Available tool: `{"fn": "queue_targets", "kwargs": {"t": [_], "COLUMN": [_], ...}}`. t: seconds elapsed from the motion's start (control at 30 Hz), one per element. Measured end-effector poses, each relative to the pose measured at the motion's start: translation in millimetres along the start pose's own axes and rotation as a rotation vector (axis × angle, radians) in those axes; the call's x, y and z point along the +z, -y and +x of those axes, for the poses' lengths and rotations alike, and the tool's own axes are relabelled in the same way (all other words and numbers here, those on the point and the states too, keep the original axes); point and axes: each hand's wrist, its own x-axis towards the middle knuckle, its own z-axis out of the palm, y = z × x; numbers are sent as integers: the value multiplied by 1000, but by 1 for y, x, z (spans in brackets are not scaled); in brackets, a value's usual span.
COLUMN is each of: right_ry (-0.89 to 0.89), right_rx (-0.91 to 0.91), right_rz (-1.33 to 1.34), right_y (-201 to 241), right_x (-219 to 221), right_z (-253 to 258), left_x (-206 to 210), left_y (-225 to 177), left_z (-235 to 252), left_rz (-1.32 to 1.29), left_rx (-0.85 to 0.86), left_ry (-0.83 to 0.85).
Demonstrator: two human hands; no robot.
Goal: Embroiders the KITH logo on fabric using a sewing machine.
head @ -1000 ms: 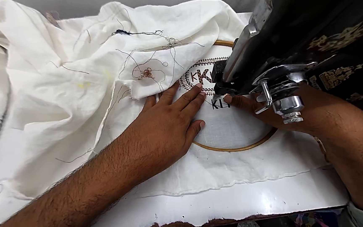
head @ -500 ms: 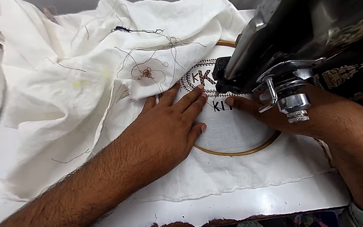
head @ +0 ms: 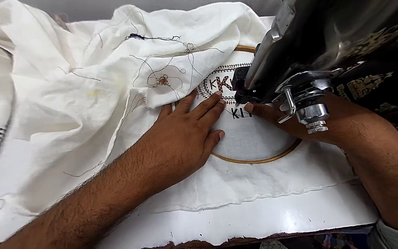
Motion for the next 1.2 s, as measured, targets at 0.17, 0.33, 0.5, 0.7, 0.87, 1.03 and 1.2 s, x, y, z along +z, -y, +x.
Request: {"fn": "queue_targets", "kwargs": {"t": [0.17,0.33,0.5,0.7,0.87,1.03,1.2], "right_ry": [-39,-57,-70,-30,-524,-81,-81], "right_rx": [-32,-43,-58,-34,-253,-55,-63], "right_rz": [-3,-8,-16,-14,-121,23,9], "right_y": [-3,-4,-6,-4,-62,-4,-5], "right_x": [3,4,6,2,78,3,4], "right_z": [2,3,5,6,43,4,4], "left_x": [1,1,2,3,5,3,3], "left_y": [2,4,6,7,9,8,7], "left_z": [2,3,5,7,8,7,6], "left_rz": [1,-15,-17,-34,-24,-31,-30], "left_rx": [5,-2,-3,-1,-1,-3,-7], "left_ry": [-14,-11,-19,-24,-36,-29,-31]}}
